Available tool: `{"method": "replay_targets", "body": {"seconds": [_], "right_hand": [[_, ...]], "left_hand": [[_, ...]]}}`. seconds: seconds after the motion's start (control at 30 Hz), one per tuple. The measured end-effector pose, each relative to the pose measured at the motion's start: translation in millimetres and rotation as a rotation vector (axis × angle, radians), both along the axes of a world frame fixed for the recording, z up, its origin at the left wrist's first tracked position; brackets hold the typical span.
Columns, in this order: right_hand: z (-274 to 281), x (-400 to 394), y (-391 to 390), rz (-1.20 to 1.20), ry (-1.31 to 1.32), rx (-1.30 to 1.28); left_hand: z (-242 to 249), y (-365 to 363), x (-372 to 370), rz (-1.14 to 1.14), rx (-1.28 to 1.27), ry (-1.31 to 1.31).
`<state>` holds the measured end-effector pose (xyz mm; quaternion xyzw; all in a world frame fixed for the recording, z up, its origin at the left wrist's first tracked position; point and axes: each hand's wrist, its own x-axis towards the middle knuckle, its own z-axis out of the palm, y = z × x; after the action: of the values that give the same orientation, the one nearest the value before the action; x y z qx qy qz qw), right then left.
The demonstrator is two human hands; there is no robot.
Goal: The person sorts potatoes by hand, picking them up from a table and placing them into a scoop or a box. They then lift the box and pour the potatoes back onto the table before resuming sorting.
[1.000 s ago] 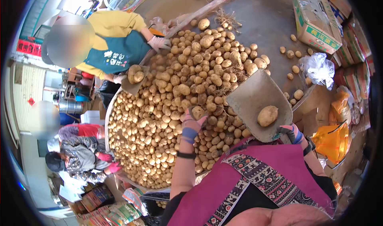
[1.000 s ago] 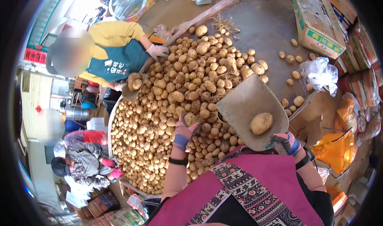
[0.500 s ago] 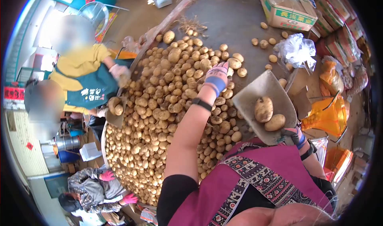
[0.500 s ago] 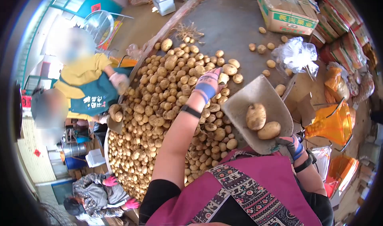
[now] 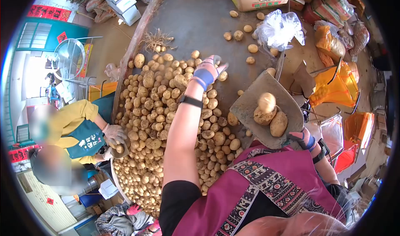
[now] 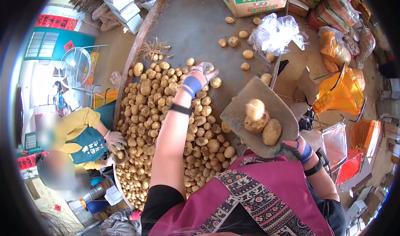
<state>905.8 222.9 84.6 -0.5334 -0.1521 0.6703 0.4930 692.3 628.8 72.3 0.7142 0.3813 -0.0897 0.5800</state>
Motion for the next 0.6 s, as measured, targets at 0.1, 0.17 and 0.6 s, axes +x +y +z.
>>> {"method": "replay_targets", "body": {"seconds": [0.1, 0.17, 0.6], "right_hand": [[-47.2, 14.0, -37.2, 0.141, -0.403, 0.322], [-15.1, 2.6, -23.9, 0.049, -0.340, 0.237], [-38.7, 3.8, -23.8, -0.067, -0.038, 0.189]], "left_hand": [[-35.5, 0.3, 8.8, -0.223, 0.812, 0.586], [-33.7, -3.5, 14.8, -0.203, 0.818, 0.646], [0.5, -101.0, -29.0, 0.365, -0.416, -0.494]]}}
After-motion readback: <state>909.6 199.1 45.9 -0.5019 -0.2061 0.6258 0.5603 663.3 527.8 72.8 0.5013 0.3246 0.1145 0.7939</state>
